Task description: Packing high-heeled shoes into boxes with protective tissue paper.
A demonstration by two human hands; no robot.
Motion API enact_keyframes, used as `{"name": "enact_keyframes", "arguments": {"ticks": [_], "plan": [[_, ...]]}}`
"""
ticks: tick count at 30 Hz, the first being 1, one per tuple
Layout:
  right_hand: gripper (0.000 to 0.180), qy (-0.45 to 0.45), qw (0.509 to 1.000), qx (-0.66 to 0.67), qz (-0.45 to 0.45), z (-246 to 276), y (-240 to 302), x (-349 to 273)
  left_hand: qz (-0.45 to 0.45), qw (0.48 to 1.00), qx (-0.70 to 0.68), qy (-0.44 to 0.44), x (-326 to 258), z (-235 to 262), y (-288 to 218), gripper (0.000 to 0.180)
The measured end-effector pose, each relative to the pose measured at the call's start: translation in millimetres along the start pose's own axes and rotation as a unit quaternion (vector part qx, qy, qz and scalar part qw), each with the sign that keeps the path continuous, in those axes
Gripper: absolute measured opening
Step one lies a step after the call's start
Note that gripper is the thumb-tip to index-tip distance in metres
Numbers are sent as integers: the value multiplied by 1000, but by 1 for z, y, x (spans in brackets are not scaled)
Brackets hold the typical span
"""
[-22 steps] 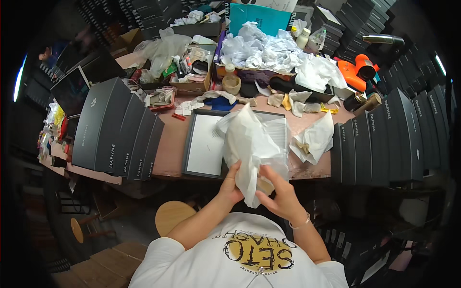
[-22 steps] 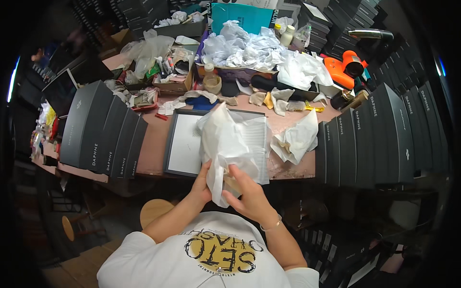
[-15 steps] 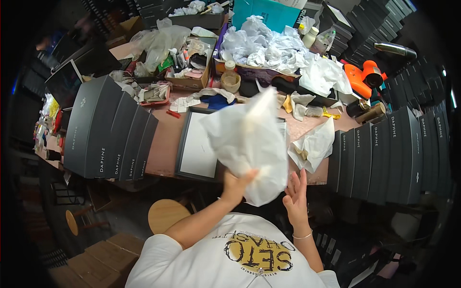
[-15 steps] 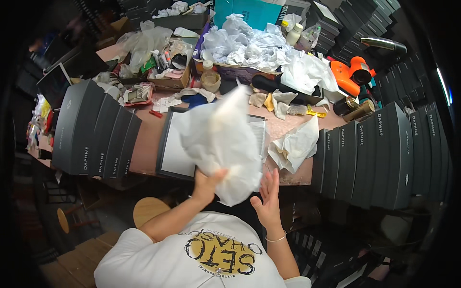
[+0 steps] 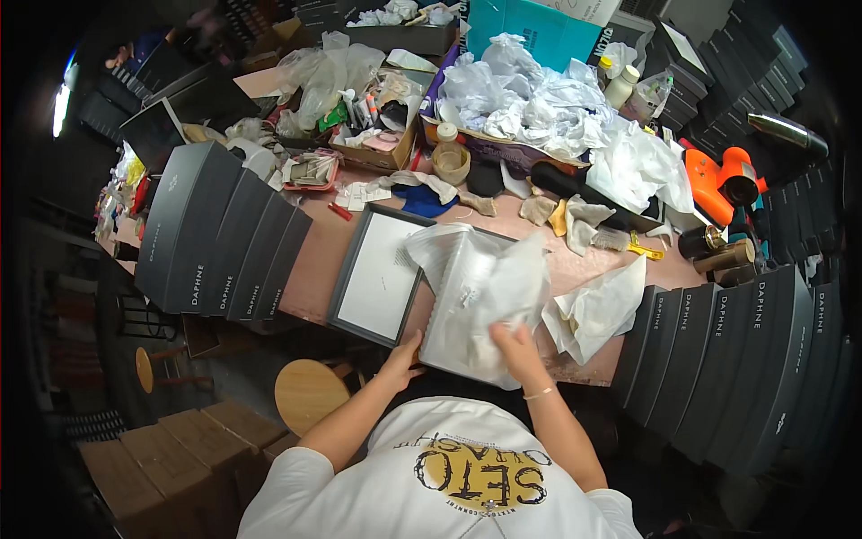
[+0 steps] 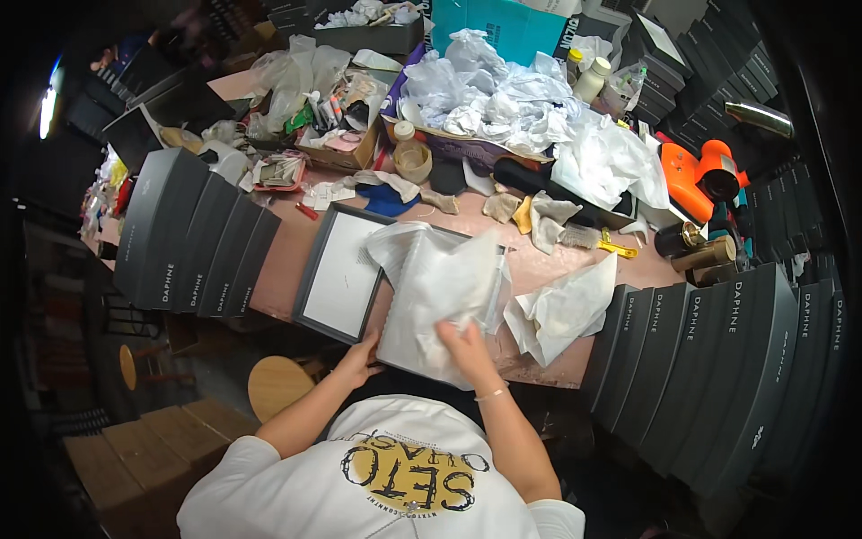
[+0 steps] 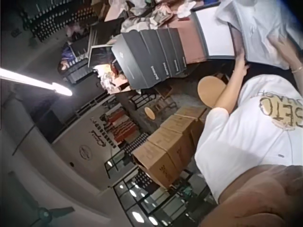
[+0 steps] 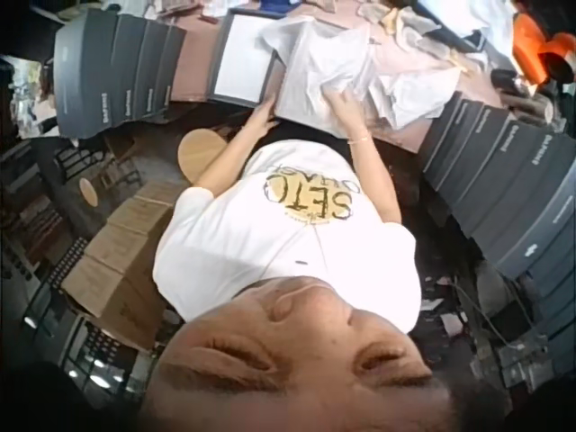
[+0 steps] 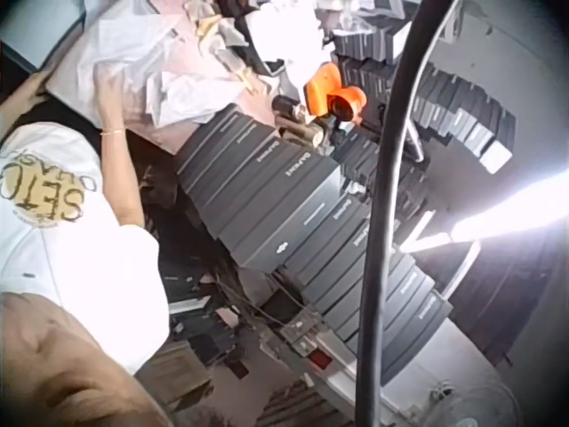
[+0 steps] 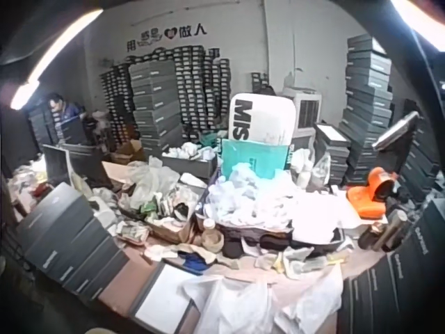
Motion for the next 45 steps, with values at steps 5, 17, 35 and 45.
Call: {"name": "enact_keyframes", "arguments": {"ticks": [5,17,35,45], "plan": [[46,4,826,-561,58,-40,-77,17,-40,997,43,54,59,-6,10,25],[41,115,841,-528,0,-74,-105,37,-539,633,483,274,-112,-72,-70,14],[26,-323,909,-263,3,108,-91,25,-441,358,822,30,24,-176,-65,71],[52,-216,802,-540,134,185,95,-1,-355,330,874,-23,49,-179,-62,78]]}}
Point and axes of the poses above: each hand's wrist, its own x-axis towards the middle knuckle, its own z-axis out of the back of the hand, y = z × x, the point moved 8 cm from there along x, towards the middle knuckle, and after that the axes turned 2 degrees about -x, right-handed, at the moved point
